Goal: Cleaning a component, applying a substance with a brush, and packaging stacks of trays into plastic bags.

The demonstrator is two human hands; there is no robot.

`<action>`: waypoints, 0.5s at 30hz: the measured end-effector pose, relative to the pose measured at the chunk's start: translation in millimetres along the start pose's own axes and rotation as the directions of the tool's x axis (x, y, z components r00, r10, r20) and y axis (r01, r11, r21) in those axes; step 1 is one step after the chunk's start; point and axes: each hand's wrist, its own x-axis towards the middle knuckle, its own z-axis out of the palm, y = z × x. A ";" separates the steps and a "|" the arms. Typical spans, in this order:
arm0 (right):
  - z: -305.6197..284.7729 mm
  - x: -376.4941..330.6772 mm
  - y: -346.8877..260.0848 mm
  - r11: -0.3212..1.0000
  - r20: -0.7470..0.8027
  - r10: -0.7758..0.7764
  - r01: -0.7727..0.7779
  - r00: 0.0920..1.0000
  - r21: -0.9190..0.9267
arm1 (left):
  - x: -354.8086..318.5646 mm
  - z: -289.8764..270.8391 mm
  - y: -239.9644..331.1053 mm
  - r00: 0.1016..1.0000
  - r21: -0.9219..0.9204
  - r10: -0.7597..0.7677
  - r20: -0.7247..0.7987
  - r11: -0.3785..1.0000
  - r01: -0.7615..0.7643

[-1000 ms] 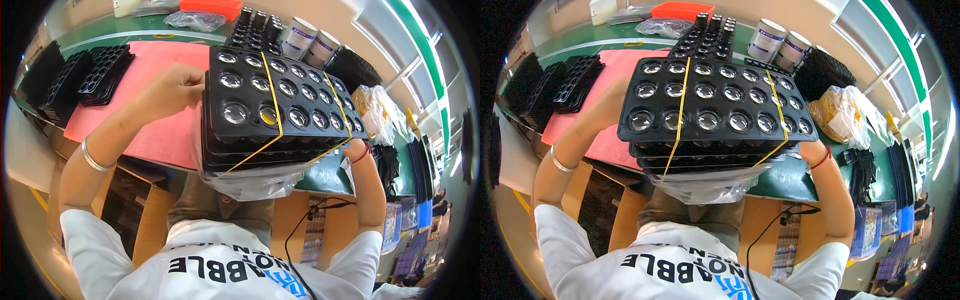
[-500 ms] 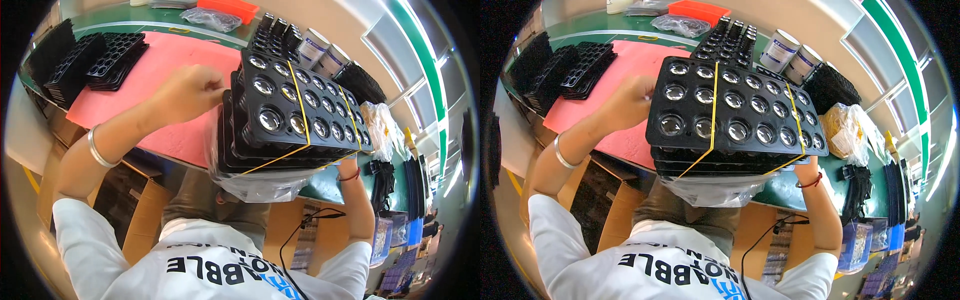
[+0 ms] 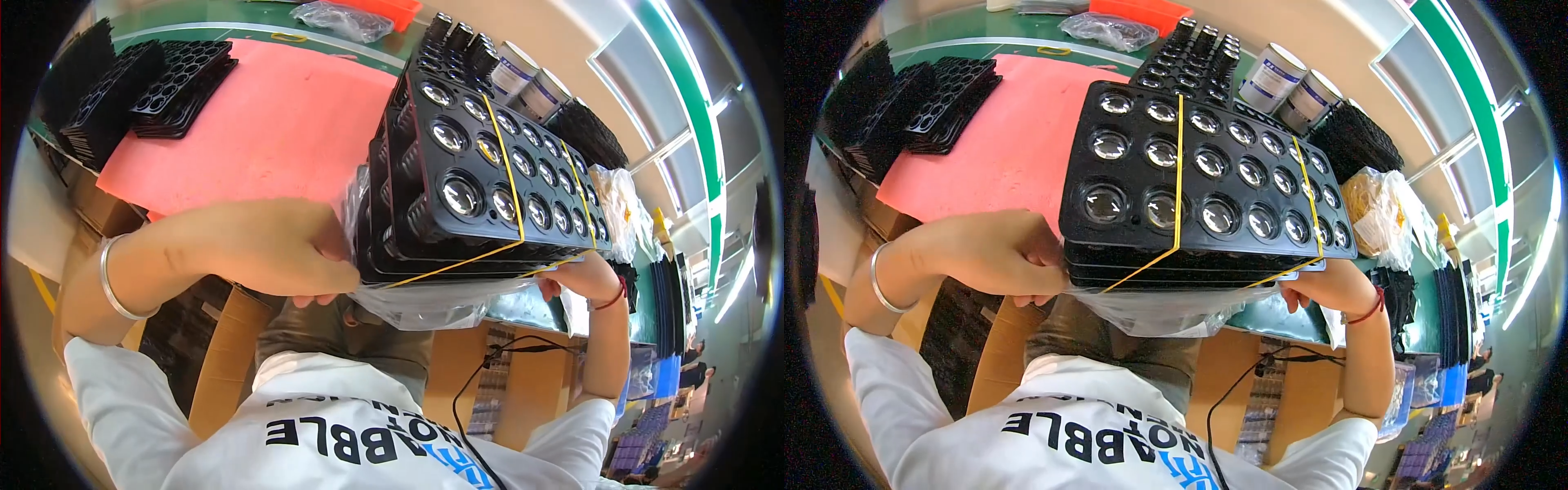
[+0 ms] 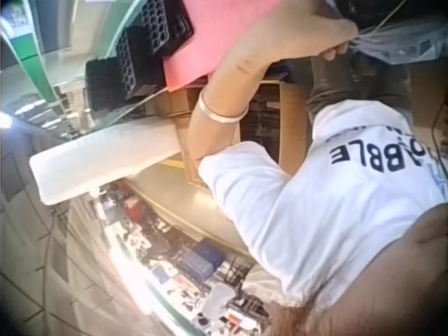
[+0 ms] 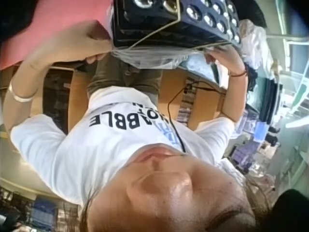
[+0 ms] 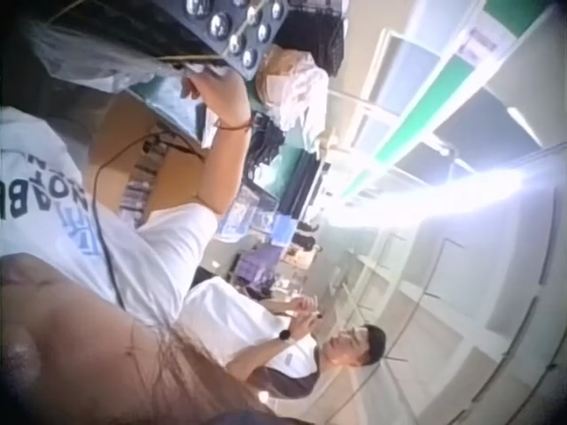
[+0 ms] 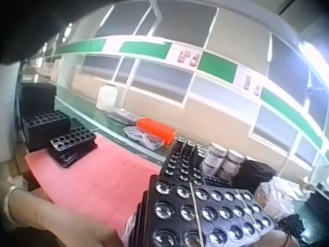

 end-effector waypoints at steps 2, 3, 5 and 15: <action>-3.8 -2.2 1.6 0.997 -0.016 0.009 -0.008 1.000 0.076 | 0.5 -2.1 -0.3 0.997 -0.074 0.045 0.058 0.996 -0.040; -3.0 -2.1 1.0 0.997 -0.016 0.010 -0.009 1.000 0.076 | -0.1 -3.3 -1.4 0.996 -0.158 0.088 0.009 0.984 -0.086; 0.7 -2.1 1.0 0.991 -0.069 -0.005 0.014 0.998 0.130 | -0.7 -4.5 -4.4 0.991 -0.237 0.125 -0.039 0.963 -0.131; -6.0 -14.7 3.6 0.990 -0.107 0.020 -0.005 0.994 0.141 | -2.3 8.0 -6.7 0.956 -0.431 0.241 -0.167 0.854 -0.291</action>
